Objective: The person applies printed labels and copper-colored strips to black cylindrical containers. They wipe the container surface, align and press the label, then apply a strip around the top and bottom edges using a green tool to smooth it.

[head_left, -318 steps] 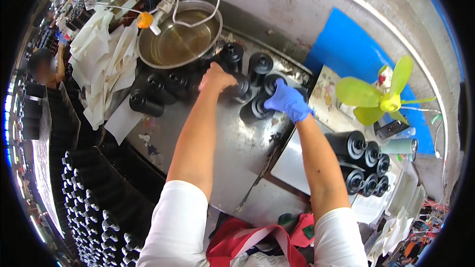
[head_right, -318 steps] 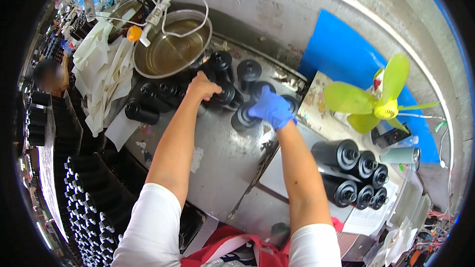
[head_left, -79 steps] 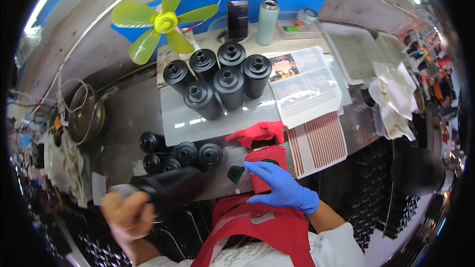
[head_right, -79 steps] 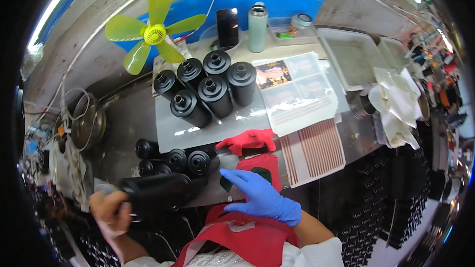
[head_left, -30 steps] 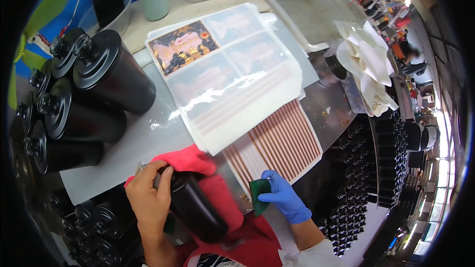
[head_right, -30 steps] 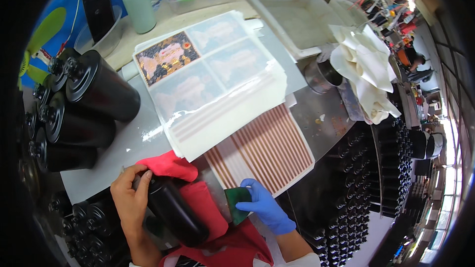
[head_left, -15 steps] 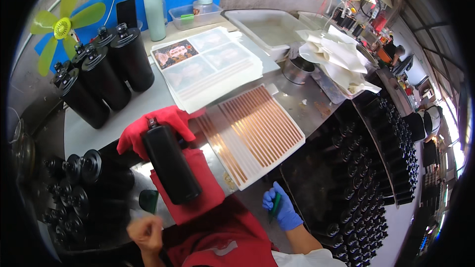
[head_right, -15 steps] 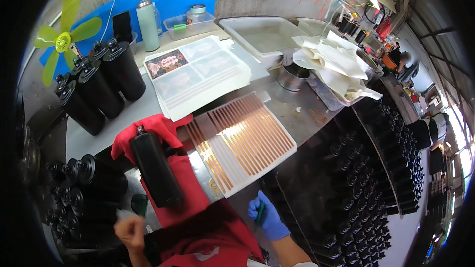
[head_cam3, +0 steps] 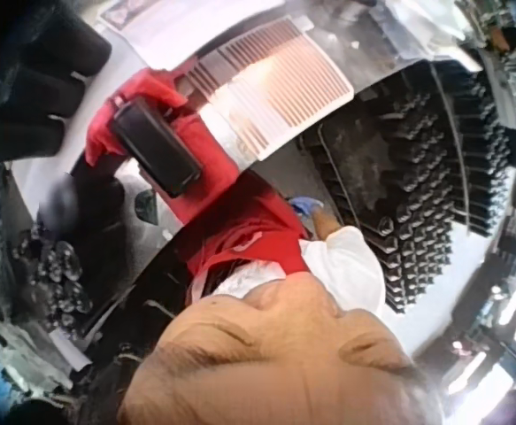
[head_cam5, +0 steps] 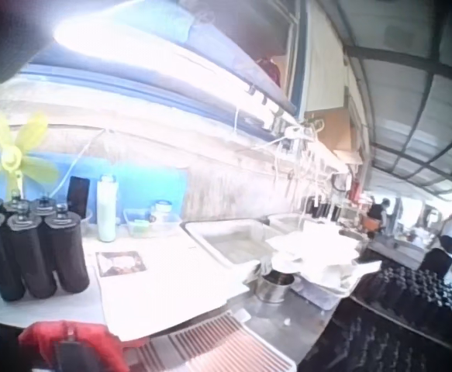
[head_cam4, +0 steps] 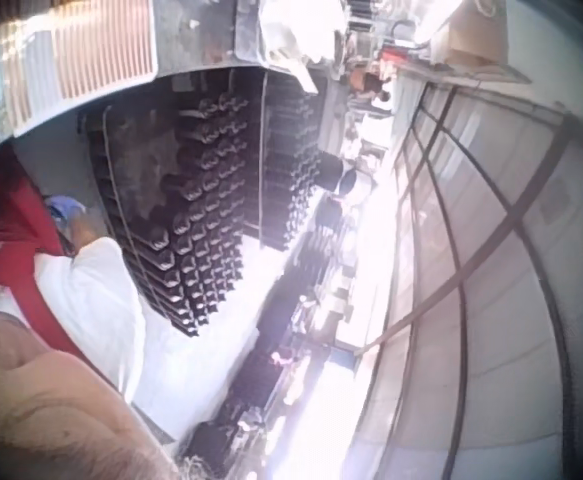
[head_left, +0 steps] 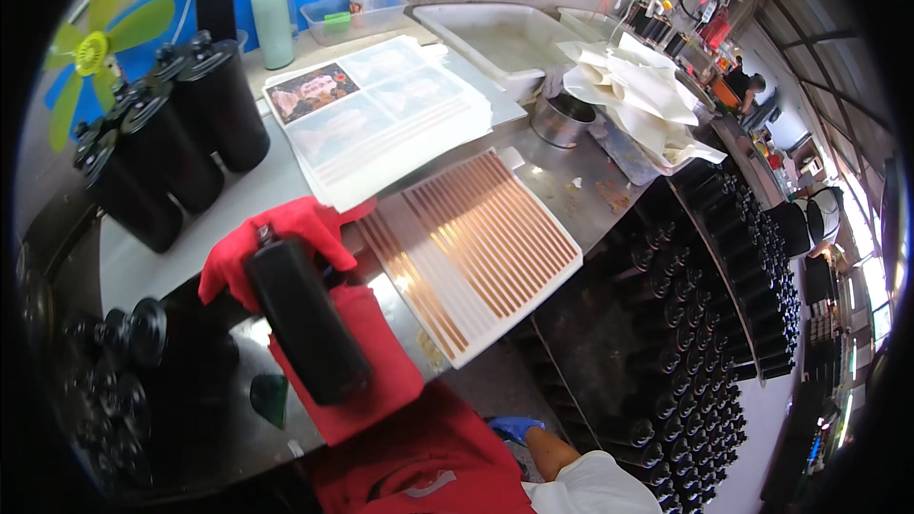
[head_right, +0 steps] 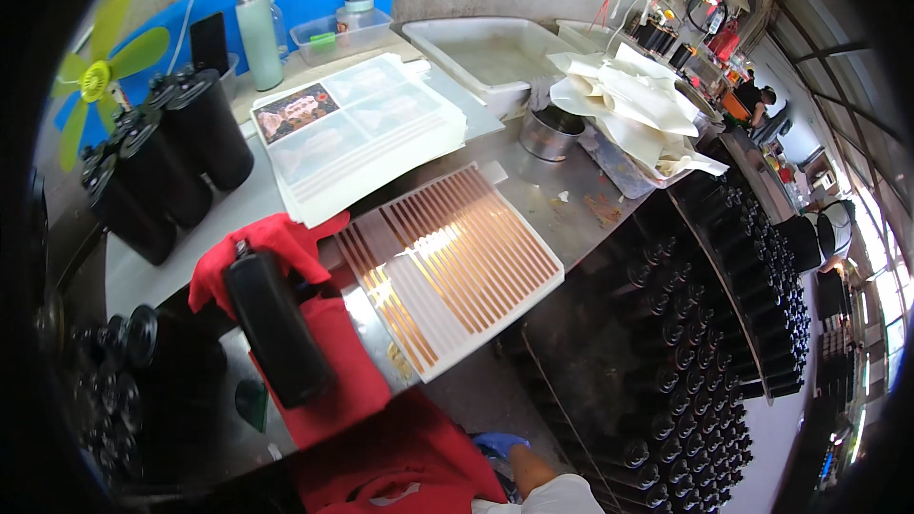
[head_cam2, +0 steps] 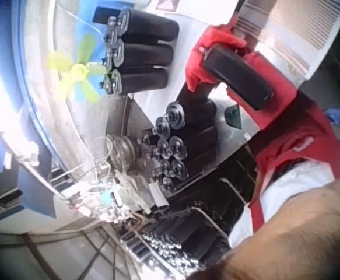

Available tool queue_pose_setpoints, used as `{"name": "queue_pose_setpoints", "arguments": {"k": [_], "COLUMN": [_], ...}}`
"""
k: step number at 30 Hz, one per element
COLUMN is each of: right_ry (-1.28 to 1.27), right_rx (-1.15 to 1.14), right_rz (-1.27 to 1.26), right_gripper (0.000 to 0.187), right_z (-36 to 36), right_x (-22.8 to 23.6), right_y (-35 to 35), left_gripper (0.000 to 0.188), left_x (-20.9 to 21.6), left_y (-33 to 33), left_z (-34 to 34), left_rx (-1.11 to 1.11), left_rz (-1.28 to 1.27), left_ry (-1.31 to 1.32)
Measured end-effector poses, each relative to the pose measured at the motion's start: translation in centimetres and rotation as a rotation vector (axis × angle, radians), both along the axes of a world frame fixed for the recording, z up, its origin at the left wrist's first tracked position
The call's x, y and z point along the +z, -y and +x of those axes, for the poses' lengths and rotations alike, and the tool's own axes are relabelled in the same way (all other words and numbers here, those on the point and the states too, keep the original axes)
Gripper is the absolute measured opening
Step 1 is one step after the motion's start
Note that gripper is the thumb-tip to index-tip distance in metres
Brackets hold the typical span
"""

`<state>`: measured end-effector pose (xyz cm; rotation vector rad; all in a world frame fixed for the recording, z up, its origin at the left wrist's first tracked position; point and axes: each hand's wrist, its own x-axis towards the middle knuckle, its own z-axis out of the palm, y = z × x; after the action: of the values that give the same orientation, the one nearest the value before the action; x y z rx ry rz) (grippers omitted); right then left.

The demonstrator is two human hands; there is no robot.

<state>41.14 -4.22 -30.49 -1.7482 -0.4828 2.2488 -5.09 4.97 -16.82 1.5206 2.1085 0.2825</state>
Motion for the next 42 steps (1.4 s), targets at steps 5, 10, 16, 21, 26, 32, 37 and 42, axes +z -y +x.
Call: {"name": "queue_pose_setpoints", "arguments": {"k": [5, 10, 16, 21, 26, 32, 37, 42], "right_ry": [0.244, 0.571, 0.528, 0.426, 0.029, 0.537, 0.589, 0.932], "right_rx": [0.479, 0.669, 0.527, 0.350, -0.148, -0.524, -0.867, -0.682], "right_rz": [-0.218, 0.076, 0.058, 0.116, 0.264, 0.648, 0.972, 0.954], "right_gripper": [0.052, 0.051, 0.049, 0.048, 0.047, 0.026, 0.028, 0.027], "right_z": [0.2, -2.1, 0.6, 3.6, 9.0, 12.0, 14.3, 17.9], "right_x": [-2.8, 5.1, 5.0, 0.3, -5.3, 8.4, 22.2, 22.4], "right_y": [-2.6, -7.2, -11.9, -14.0, -9.1, -8.9, -14.4, -20.7], "left_gripper": [0.017, 0.017, 0.018, 0.019, 0.020, 0.022, 0.033, 0.028], "left_x": [0.0, 0.8, 1.5, -0.6, -3.0, -8.4, 10.4, 25.1], "left_y": [-6.4, -10.7, -10.4, -8.0, -5.0, -4.1, -5.2, -8.8], "left_z": [-0.8, -1.5, -1.8, -1.9, -2.3, -5.8, 3.1, 17.7], "left_rx": [0.003, -0.039, -0.025, -0.009, -0.051, -0.263, -0.518, -1.086], "left_rz": [-0.115, -0.243, -0.232, -0.169, -0.117, 0.010, -0.425, -0.097], "left_ry": [-0.025, -0.028, -0.071, -0.083, -0.090, -0.100, 0.082, 0.564]}}
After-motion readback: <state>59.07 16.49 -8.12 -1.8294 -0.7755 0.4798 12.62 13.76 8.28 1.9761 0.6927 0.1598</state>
